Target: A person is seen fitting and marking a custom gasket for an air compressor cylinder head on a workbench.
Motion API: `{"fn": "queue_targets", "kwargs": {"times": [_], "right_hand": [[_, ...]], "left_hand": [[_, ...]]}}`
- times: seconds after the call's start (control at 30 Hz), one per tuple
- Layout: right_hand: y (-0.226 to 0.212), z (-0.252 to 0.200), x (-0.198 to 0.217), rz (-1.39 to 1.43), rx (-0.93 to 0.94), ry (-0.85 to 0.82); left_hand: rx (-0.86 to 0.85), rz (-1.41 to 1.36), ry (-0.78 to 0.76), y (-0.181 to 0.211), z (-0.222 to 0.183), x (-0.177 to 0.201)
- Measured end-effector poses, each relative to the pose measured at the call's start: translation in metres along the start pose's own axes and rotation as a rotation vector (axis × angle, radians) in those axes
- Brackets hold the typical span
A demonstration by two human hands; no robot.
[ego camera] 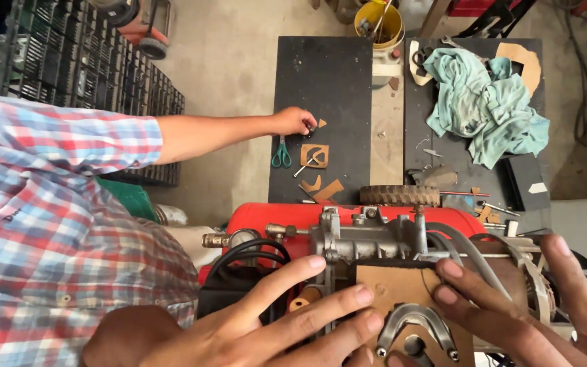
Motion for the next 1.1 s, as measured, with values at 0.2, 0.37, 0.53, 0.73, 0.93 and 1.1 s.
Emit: {"fn": "queue_targets", "kwargs": {"times": [0.2,0.37,0.53,0.73,0.93,1.1], "right_hand": [[0.003,0.007,0.005,0.050,-0.167,0.001],[-0.002,0.014,0.014,0.077,-0.297,0.104],[-0.016,0.021,0.015,0.051,-0.090,0.017],[-0.008,0.029,0.023,0.161,-0.374,0.107],[-0.011,0.029,0.022,0.157,-0.382,0.113],[-0.004,0.025,0.030,0.201,-0.559,0.214]], "left_hand": [[-0.089,0.192,-0.010,0.002,0.009,0.004],[-0.046,0.248,0.048,0.002,0.010,0.006],[-0.026,-0.076,0.254,-0.009,0.007,0.027],[0.022,-0.158,0.243,-0.012,0.006,0.027],[-0.016,0.103,0.235,-0.001,0.006,0.029],[0.040,-0.062,0.213,-0.005,0.009,0.030]]}}
Point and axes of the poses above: each hand's wrist, its own z-axis towards the middle knuckle, its own x-axis out of the back of the hand, y = z × x, the point moved 10 cm from there along z, towards the middle knuckle, and after that the axes turned 13 degrees about z, right-handed, at the moved point
